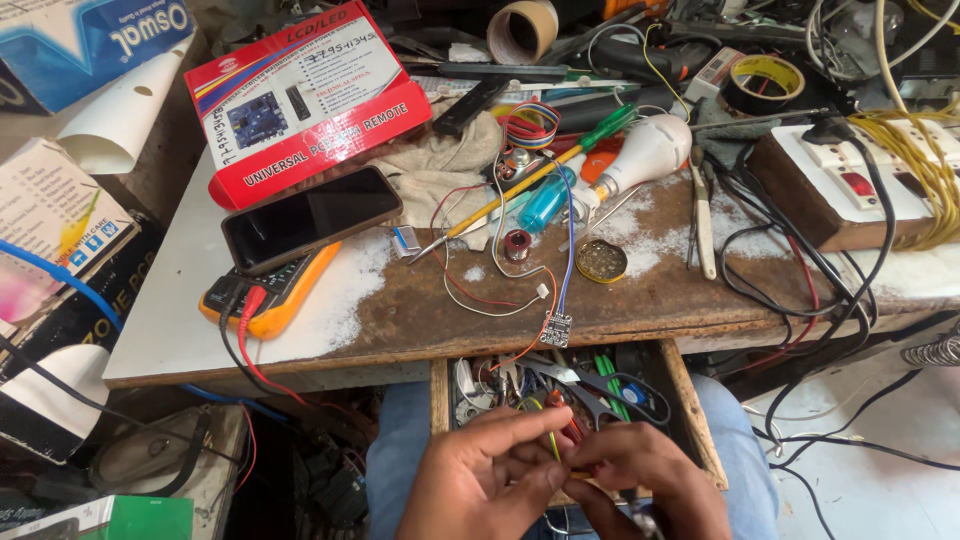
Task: The person uses a soldering iron to attach multiple colored wires to a small circuit board. They strip the wire ends with pliers, apply solder to the connections, and manipulate the components on a cluttered workbench.
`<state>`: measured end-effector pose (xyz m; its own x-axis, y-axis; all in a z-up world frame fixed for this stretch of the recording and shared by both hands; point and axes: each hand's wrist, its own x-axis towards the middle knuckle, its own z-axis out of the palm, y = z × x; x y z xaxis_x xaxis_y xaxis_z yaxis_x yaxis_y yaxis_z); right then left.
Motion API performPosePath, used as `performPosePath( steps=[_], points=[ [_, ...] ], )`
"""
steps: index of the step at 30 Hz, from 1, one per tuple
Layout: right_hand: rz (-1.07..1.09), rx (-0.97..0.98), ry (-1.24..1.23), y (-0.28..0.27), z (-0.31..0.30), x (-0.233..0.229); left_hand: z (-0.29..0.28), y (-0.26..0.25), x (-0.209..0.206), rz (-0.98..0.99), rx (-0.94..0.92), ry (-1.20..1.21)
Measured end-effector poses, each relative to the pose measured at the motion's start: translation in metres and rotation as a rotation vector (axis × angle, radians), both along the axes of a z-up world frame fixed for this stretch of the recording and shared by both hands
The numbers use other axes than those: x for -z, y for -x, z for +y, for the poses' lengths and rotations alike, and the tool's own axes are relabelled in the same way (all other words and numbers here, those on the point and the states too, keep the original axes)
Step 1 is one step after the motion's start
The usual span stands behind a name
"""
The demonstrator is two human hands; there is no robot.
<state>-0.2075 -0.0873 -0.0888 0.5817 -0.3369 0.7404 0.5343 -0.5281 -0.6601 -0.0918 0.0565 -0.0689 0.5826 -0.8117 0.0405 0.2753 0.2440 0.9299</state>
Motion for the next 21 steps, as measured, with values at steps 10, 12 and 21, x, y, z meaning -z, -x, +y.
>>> performPosePath(
  steps=[10,12,21],
  points=[
    [0.249,-0.223,0.299,0.005,-0.032,-0.004,0.01,0.004,0.026,-0.263,-0.052,-0.221],
    [0.244,-0.215,0.271,0.005,-0.03,0.001,0.007,0.005,0.026,-0.106,-0.043,-0.249],
    [0.386,0.215,-0.163,-0.001,0.004,0.019,-0.008,0.011,0.023,-0.223,-0.125,-0.362]
  ],
)
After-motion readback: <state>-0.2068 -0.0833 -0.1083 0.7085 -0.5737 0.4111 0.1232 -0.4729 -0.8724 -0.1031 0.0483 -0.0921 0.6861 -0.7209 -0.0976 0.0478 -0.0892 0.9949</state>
